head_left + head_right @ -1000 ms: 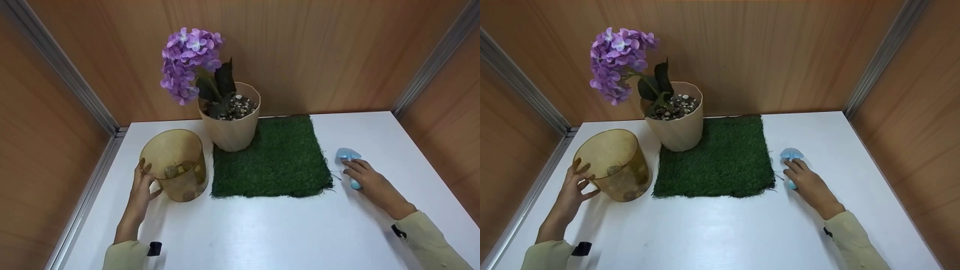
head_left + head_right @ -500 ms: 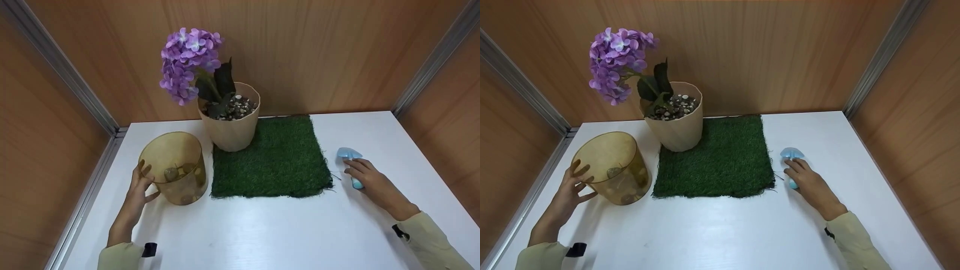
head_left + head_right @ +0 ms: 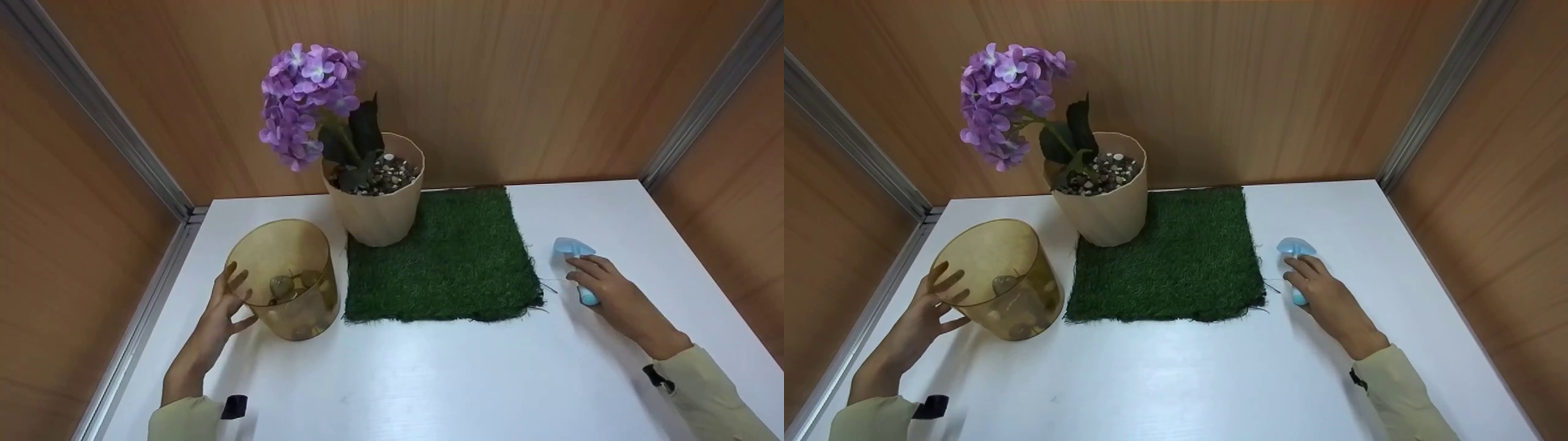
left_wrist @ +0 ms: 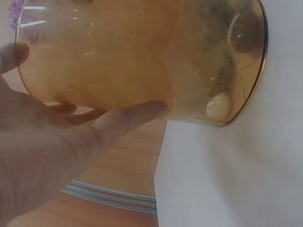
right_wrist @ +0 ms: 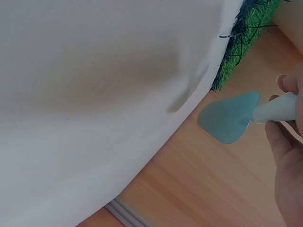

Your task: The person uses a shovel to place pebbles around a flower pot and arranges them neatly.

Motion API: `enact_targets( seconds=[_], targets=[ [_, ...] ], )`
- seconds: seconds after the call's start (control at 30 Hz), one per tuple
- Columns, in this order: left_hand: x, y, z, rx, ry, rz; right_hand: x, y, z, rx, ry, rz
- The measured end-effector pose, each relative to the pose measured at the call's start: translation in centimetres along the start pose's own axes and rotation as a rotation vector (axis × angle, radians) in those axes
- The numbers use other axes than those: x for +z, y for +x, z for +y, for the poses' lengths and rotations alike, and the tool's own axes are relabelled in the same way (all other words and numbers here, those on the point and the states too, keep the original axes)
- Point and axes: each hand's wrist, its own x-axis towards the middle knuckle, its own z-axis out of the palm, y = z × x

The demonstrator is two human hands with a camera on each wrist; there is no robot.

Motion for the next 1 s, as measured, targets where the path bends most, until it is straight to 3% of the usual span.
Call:
enact_targets(
  seconds=[0.47,1.0],
  targets=[
    [-0.8,-0.4,-0.3,0.032,-0.01,-0.089,-0.9,0.4,-0.7,-0.027,-0.009,0.01],
    [-1.4,-1.2,-0.2,0.031,-0.019,-0.193,-1.9,1.3,-3.1,-0.1,0.003,0.005]
  ],
)
